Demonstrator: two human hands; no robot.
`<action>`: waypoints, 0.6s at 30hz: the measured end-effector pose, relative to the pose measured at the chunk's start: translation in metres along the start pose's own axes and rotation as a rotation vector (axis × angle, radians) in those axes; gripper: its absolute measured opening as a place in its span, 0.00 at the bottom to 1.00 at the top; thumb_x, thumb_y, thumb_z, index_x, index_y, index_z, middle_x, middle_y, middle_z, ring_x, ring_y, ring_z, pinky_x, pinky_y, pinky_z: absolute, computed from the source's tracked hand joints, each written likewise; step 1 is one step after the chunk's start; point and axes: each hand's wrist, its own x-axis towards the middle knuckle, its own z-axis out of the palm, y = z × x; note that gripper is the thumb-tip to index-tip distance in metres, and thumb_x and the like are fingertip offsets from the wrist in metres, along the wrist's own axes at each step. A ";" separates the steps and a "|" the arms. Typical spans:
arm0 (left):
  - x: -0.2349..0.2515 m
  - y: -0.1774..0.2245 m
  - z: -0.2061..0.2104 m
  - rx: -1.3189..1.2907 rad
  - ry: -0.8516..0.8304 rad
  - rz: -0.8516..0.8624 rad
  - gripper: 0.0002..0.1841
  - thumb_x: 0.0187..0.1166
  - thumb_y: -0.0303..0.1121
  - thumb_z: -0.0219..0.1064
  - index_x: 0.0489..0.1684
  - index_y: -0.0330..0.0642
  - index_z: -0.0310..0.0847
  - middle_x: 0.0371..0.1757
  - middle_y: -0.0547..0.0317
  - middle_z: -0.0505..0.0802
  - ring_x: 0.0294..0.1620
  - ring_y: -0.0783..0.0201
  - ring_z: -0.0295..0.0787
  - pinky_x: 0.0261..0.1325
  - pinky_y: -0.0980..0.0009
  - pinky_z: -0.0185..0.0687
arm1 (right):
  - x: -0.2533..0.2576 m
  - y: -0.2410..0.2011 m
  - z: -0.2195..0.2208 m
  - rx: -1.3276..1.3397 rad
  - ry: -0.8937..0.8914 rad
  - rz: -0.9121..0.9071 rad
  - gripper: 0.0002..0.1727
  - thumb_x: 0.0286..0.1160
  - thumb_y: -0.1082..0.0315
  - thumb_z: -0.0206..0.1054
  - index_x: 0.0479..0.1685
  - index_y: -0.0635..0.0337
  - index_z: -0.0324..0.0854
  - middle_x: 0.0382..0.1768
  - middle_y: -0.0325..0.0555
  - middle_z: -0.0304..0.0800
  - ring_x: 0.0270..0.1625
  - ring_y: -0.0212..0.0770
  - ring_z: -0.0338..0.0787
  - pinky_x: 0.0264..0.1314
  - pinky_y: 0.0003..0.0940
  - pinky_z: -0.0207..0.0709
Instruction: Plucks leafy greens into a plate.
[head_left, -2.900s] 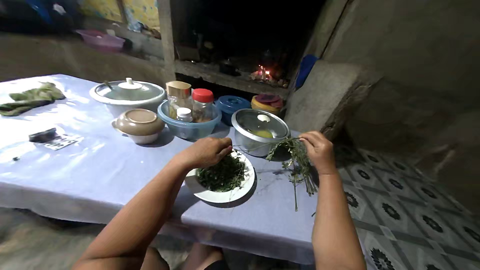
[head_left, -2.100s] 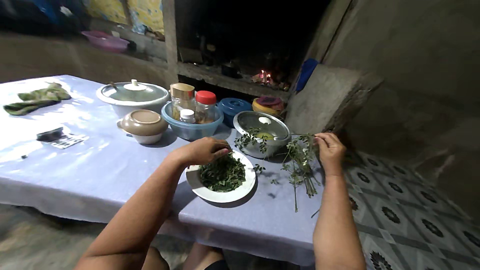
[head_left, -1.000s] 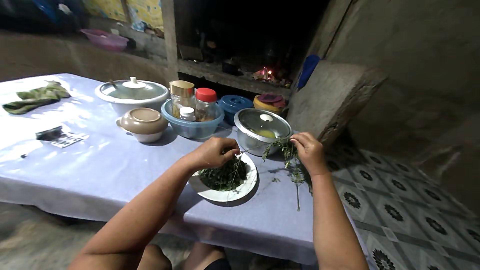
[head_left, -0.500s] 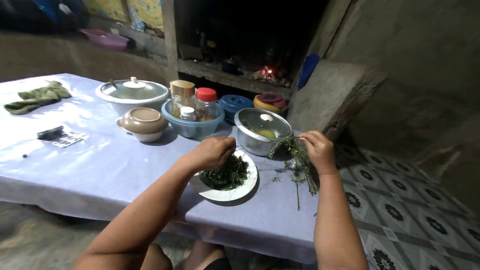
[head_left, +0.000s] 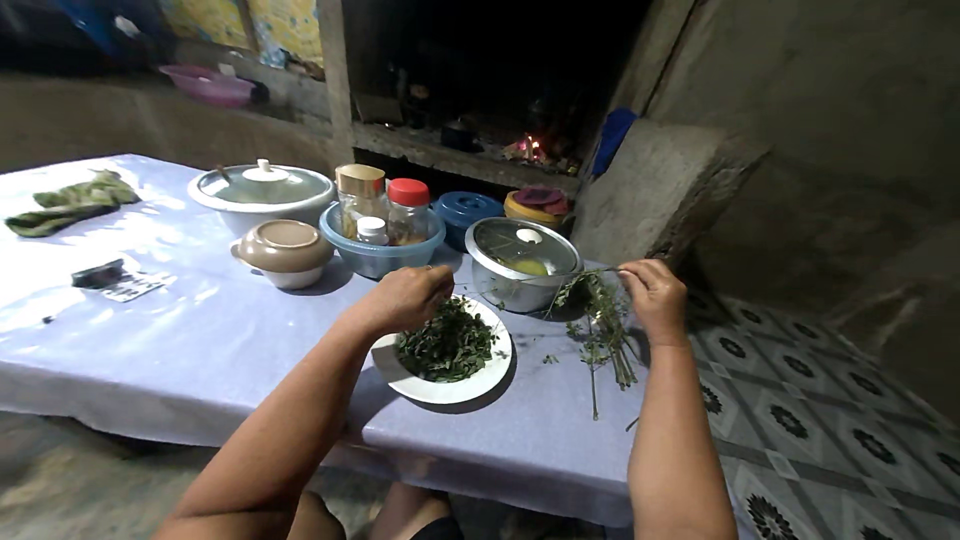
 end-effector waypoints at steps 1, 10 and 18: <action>0.000 0.000 -0.003 -0.038 -0.018 -0.026 0.08 0.87 0.31 0.58 0.49 0.45 0.84 0.38 0.54 0.90 0.40 0.51 0.90 0.44 0.42 0.84 | -0.001 0.003 -0.002 -0.006 0.002 0.007 0.10 0.83 0.72 0.66 0.50 0.67 0.91 0.52 0.59 0.92 0.58 0.53 0.92 0.67 0.49 0.84; 0.000 -0.010 -0.009 -0.130 -0.090 -0.092 0.13 0.93 0.37 0.51 0.48 0.45 0.82 0.32 0.55 0.87 0.36 0.54 0.87 0.43 0.45 0.82 | -0.006 0.019 -0.001 0.008 0.018 0.062 0.09 0.83 0.73 0.66 0.49 0.68 0.91 0.53 0.60 0.92 0.57 0.53 0.92 0.67 0.50 0.83; 0.001 -0.016 -0.009 -0.088 -0.105 -0.125 0.13 0.93 0.39 0.51 0.49 0.47 0.82 0.33 0.56 0.87 0.36 0.55 0.87 0.43 0.46 0.82 | -0.010 0.033 0.001 0.028 0.051 0.163 0.11 0.85 0.70 0.64 0.52 0.67 0.90 0.53 0.60 0.92 0.53 0.52 0.93 0.63 0.50 0.86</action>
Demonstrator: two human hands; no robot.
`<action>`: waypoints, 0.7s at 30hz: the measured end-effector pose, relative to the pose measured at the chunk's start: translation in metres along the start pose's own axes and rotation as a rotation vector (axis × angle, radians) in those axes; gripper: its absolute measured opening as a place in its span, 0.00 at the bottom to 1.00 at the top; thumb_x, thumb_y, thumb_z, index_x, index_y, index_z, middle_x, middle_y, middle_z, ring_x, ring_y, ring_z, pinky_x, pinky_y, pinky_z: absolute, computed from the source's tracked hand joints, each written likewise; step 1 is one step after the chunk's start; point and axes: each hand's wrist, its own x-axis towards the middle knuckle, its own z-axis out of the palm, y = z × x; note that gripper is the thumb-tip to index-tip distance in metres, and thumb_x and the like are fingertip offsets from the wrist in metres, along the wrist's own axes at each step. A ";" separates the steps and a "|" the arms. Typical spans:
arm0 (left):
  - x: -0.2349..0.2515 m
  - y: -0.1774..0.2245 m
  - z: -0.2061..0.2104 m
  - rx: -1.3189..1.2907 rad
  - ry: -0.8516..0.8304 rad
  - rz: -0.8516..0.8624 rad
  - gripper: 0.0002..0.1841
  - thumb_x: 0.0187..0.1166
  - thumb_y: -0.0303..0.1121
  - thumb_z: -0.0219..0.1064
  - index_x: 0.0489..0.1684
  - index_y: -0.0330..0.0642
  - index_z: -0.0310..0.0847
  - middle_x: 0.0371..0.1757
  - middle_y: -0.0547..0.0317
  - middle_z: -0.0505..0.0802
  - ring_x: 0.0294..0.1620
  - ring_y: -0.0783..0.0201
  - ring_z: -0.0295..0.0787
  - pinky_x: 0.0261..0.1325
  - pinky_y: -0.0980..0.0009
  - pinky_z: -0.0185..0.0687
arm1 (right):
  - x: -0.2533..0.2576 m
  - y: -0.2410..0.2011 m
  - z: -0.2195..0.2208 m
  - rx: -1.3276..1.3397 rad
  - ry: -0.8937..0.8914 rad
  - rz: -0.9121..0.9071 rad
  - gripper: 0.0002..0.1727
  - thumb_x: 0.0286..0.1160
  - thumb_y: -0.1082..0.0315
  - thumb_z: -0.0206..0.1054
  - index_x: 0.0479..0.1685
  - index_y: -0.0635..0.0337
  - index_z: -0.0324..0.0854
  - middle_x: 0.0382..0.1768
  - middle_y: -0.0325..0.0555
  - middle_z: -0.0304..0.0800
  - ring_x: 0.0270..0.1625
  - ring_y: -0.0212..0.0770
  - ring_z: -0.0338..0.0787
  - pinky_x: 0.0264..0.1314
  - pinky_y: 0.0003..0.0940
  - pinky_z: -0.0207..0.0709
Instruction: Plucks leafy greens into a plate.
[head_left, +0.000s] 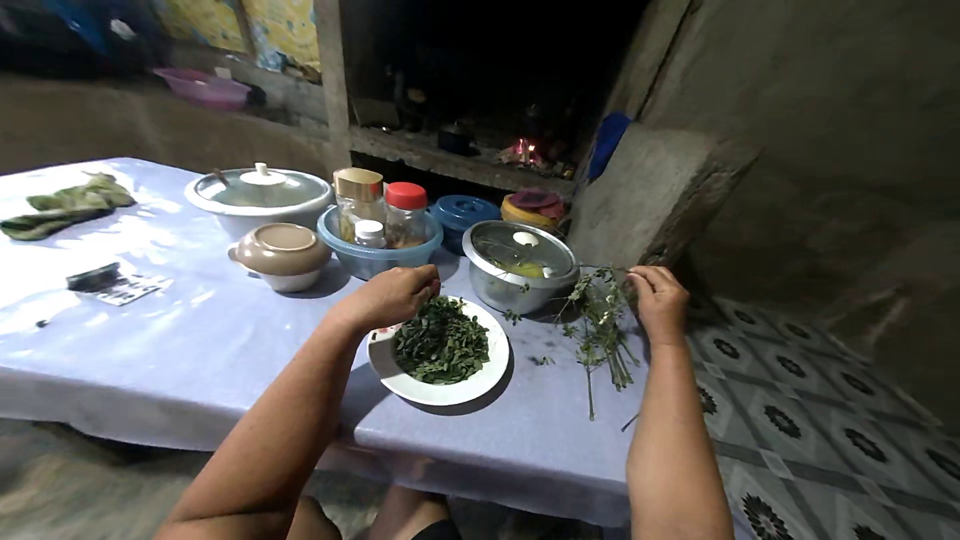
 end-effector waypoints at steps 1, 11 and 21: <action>-0.001 0.003 0.002 -0.003 0.008 -0.001 0.13 0.93 0.39 0.52 0.49 0.45 0.83 0.32 0.54 0.88 0.36 0.53 0.88 0.42 0.45 0.83 | 0.000 -0.002 0.000 0.013 -0.003 0.012 0.11 0.85 0.70 0.64 0.52 0.67 0.90 0.53 0.59 0.91 0.51 0.51 0.93 0.61 0.49 0.86; -0.003 0.009 0.012 -0.020 0.071 0.185 0.09 0.86 0.34 0.64 0.53 0.47 0.90 0.52 0.58 0.93 0.51 0.60 0.91 0.60 0.51 0.86 | -0.002 -0.052 0.028 0.128 -0.077 -0.021 0.10 0.83 0.72 0.66 0.52 0.66 0.90 0.51 0.57 0.92 0.46 0.47 0.94 0.52 0.44 0.90; -0.004 0.023 0.016 -0.474 0.171 0.090 0.09 0.87 0.31 0.63 0.51 0.43 0.90 0.47 0.58 0.95 0.40 0.66 0.91 0.46 0.65 0.88 | -0.016 -0.115 0.048 0.182 -0.164 -0.279 0.08 0.80 0.72 0.68 0.48 0.62 0.92 0.49 0.51 0.93 0.50 0.42 0.94 0.57 0.39 0.90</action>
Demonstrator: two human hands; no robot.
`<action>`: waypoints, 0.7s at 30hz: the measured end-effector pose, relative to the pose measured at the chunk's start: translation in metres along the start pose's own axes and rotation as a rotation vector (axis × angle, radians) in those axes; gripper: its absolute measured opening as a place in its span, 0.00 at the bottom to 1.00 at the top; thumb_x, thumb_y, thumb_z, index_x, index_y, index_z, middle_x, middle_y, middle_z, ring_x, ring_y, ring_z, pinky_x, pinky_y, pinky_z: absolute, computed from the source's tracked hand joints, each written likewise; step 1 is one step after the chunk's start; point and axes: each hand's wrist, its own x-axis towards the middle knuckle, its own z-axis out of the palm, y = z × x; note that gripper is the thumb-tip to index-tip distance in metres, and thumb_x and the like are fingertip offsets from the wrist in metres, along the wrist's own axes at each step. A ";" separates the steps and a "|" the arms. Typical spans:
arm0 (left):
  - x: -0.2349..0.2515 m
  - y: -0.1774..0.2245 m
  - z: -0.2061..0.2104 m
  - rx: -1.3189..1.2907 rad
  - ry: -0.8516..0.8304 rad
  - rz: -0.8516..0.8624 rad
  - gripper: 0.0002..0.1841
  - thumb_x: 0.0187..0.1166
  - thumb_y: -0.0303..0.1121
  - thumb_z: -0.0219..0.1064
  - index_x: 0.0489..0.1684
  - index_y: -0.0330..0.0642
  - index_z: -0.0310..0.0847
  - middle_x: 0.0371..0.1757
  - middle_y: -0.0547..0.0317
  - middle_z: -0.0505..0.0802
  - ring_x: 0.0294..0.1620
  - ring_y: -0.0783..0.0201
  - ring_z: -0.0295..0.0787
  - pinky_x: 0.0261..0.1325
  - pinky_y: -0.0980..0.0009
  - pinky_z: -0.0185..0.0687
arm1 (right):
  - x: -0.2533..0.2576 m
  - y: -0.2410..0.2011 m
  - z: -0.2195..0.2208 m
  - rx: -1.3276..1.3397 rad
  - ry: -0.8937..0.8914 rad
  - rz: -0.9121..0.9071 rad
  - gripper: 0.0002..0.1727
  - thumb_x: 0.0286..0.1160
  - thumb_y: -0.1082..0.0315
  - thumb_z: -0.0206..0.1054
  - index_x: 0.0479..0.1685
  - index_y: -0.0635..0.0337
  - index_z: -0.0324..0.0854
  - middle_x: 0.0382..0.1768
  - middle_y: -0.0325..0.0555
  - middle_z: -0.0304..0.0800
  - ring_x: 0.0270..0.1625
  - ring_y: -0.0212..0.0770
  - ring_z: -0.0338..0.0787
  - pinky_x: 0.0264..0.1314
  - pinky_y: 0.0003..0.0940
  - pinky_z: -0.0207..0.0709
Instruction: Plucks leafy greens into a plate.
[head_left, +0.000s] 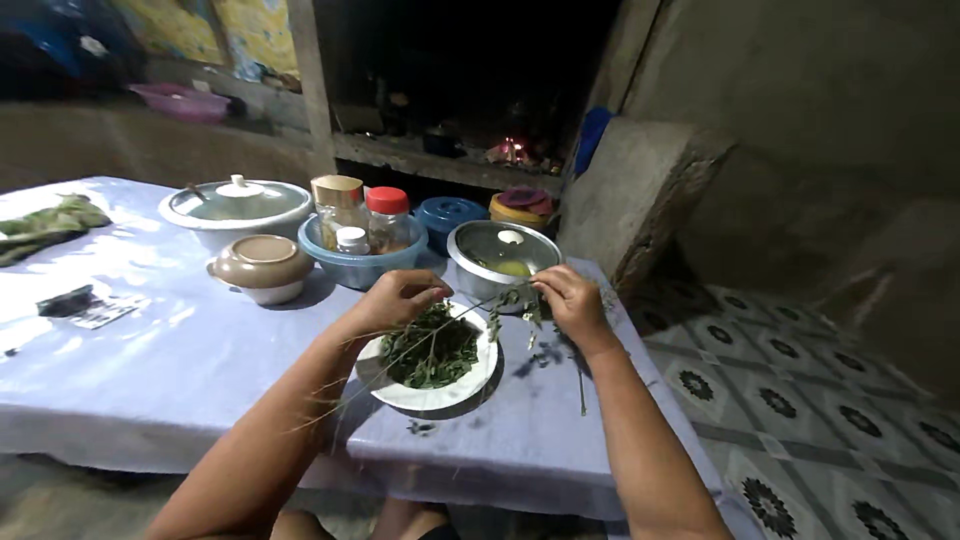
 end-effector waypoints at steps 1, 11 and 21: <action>-0.001 0.003 0.001 -0.129 -0.031 -0.022 0.09 0.88 0.32 0.62 0.50 0.42 0.89 0.46 0.57 0.95 0.41 0.65 0.91 0.47 0.66 0.88 | 0.000 -0.004 0.004 -0.012 0.000 -0.045 0.08 0.79 0.72 0.68 0.47 0.62 0.93 0.48 0.50 0.94 0.51 0.42 0.94 0.59 0.39 0.89; 0.007 0.008 0.020 -0.331 -0.266 -0.041 0.14 0.87 0.39 0.61 0.40 0.40 0.88 0.37 0.61 0.94 0.38 0.69 0.90 0.47 0.70 0.88 | -0.004 -0.025 0.027 0.007 -0.114 -0.212 0.08 0.81 0.71 0.67 0.43 0.58 0.93 0.44 0.45 0.93 0.50 0.39 0.94 0.55 0.36 0.89; 0.006 0.017 0.025 -0.038 -0.267 -0.015 0.08 0.84 0.37 0.68 0.39 0.45 0.91 0.29 0.67 0.91 0.28 0.75 0.84 0.34 0.74 0.81 | -0.006 -0.029 0.036 0.016 -0.195 -0.253 0.07 0.79 0.72 0.67 0.42 0.57 0.93 0.44 0.45 0.93 0.50 0.40 0.93 0.55 0.37 0.89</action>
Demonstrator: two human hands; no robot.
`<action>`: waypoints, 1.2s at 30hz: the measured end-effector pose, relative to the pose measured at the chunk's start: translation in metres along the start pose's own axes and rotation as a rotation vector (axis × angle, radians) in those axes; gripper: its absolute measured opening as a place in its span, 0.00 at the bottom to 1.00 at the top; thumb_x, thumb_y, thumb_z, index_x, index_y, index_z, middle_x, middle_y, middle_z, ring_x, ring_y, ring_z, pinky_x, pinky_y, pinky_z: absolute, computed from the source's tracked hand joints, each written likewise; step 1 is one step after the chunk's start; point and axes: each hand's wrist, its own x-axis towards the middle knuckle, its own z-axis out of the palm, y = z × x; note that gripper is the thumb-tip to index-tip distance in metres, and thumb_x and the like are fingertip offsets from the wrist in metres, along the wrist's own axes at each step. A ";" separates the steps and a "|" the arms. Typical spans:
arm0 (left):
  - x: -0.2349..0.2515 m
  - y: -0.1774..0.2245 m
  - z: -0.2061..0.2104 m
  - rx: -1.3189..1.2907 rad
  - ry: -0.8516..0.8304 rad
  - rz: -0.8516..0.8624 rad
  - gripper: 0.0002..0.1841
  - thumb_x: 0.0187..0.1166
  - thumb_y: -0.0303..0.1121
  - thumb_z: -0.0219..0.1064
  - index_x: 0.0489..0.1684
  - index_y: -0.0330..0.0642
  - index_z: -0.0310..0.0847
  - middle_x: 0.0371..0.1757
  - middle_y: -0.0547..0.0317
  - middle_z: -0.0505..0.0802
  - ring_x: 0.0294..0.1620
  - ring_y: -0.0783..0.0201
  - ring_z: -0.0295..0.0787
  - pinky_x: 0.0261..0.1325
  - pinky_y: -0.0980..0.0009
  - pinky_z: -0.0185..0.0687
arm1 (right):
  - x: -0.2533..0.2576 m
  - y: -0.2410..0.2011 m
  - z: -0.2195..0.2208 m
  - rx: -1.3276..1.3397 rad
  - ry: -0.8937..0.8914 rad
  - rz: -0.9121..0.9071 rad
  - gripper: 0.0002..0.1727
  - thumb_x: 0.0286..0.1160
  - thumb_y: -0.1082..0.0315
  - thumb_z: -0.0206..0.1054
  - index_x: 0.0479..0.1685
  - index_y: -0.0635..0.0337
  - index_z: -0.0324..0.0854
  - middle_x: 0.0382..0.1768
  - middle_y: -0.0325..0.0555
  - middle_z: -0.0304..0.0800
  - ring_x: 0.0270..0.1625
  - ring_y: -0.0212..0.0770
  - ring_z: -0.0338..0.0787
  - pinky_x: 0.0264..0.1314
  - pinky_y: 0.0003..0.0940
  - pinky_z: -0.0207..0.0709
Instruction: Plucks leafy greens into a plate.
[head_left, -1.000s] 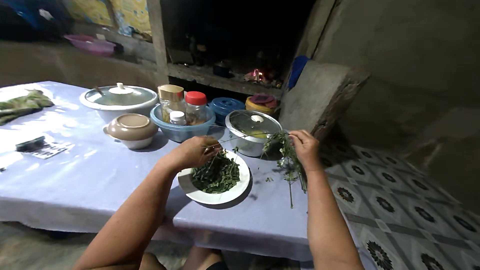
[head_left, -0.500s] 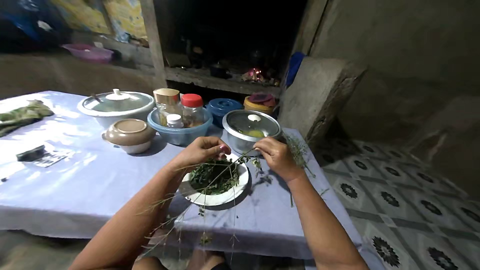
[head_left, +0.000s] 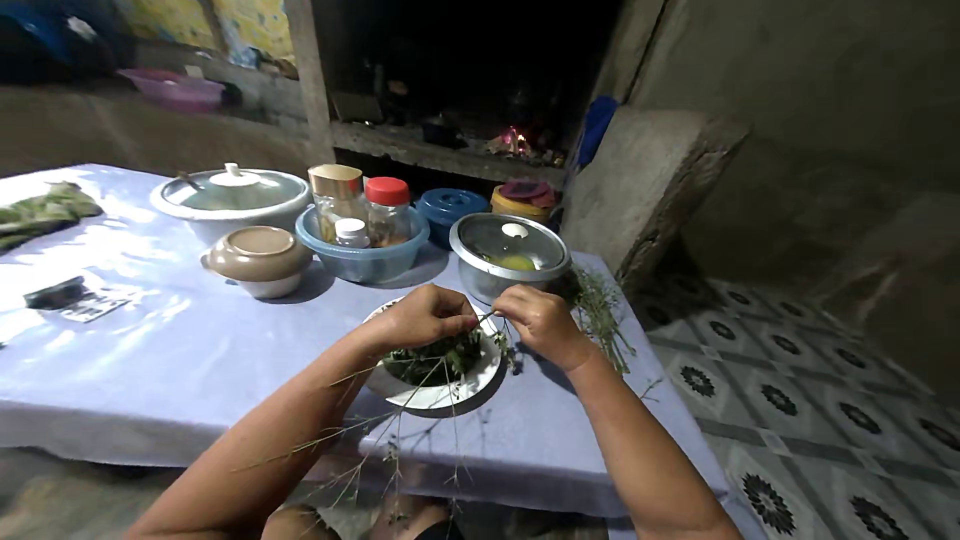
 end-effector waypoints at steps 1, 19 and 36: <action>0.000 0.000 0.000 0.000 0.019 -0.007 0.08 0.84 0.36 0.67 0.39 0.45 0.91 0.29 0.66 0.91 0.27 0.74 0.83 0.34 0.74 0.81 | 0.000 -0.001 0.000 0.005 -0.013 -0.008 0.07 0.79 0.72 0.67 0.42 0.58 0.93 0.44 0.45 0.94 0.50 0.41 0.93 0.54 0.38 0.89; -0.009 -0.004 -0.012 0.392 -0.036 -0.001 0.18 0.92 0.44 0.44 0.39 0.51 0.80 0.25 0.65 0.81 0.27 0.65 0.80 0.33 0.59 0.77 | -0.002 0.009 -0.012 -0.018 -0.001 0.007 0.08 0.81 0.71 0.66 0.43 0.57 0.94 0.44 0.44 0.93 0.49 0.37 0.93 0.54 0.35 0.89; -0.017 -0.017 -0.035 0.304 0.049 -0.027 0.18 0.92 0.41 0.45 0.42 0.50 0.82 0.25 0.65 0.82 0.24 0.66 0.78 0.28 0.61 0.76 | -0.011 0.035 -0.037 -0.102 0.065 0.184 0.08 0.81 0.70 0.68 0.46 0.58 0.93 0.47 0.47 0.94 0.51 0.42 0.94 0.57 0.41 0.89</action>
